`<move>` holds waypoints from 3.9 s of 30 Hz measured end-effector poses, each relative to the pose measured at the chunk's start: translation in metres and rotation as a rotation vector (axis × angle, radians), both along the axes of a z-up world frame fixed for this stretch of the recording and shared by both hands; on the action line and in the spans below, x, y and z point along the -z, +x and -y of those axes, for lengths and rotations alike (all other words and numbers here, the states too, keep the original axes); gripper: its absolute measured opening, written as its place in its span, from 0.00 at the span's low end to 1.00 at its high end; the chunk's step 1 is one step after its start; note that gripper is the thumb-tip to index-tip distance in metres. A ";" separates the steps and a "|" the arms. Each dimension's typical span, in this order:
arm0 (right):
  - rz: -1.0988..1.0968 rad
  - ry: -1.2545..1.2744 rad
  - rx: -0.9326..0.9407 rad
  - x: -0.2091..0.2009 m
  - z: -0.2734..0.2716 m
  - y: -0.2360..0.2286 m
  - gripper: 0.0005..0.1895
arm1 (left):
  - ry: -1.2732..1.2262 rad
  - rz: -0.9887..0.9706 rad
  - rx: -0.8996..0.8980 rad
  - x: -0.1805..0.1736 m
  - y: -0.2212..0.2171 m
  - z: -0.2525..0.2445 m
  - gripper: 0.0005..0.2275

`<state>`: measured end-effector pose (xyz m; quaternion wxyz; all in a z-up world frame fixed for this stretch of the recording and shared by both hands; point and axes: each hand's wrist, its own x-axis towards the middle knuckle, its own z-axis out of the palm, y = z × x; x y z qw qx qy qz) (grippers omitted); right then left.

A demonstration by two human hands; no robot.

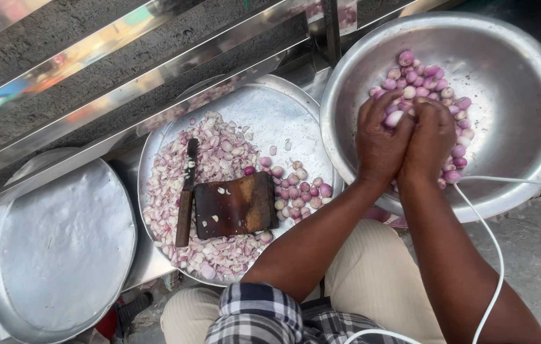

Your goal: The person chops small onions into fine pieces on a wooden block using a cleaver-style knife, occasionally moving onions between a large metal bowl and the chopping tray.

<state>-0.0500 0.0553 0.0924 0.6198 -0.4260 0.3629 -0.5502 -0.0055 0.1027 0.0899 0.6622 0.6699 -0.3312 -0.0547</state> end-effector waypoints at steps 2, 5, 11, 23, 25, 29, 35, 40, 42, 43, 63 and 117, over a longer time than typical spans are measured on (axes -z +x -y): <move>-0.035 -0.005 -0.041 -0.003 -0.033 0.010 0.10 | -0.036 -0.080 0.036 -0.005 0.009 -0.034 0.16; -0.100 0.096 -0.115 0.001 -0.086 0.032 0.11 | 0.037 -0.340 0.051 0.000 0.029 -0.089 0.17; -0.271 0.125 -0.196 0.032 -0.156 0.058 0.13 | 0.056 -0.293 -0.130 0.045 0.053 -0.151 0.16; -0.310 0.448 -0.353 0.070 -0.136 0.074 0.16 | 0.394 -0.618 0.085 0.098 0.116 -0.123 0.18; -0.208 0.526 -0.409 0.068 -0.133 0.074 0.17 | 0.422 -0.626 0.144 0.102 0.124 -0.119 0.18; -0.153 0.638 -0.516 0.067 -0.130 0.071 0.19 | 0.469 -0.554 0.238 0.105 0.134 -0.121 0.18; -0.290 0.708 -0.586 0.059 -0.125 0.061 0.28 | 0.797 -0.396 0.350 0.078 0.141 -0.113 0.15; -0.296 0.698 -0.667 0.045 -0.121 0.050 0.30 | 0.930 0.007 0.338 0.064 0.151 -0.123 0.15; -0.315 0.688 -0.696 0.040 -0.123 0.044 0.31 | 0.914 0.147 0.346 0.068 0.152 -0.125 0.13; -0.336 0.687 -0.708 0.038 -0.122 0.041 0.32 | 0.914 0.194 0.351 0.070 0.150 -0.124 0.15; -1.355 -1.143 -0.206 0.045 -0.096 -0.098 0.30 | 0.500 -0.262 0.244 0.009 0.080 -0.290 0.14; -1.130 -1.486 -1.547 0.023 -0.082 0.205 0.09 | 0.547 -0.422 -0.508 0.059 0.107 -0.420 0.15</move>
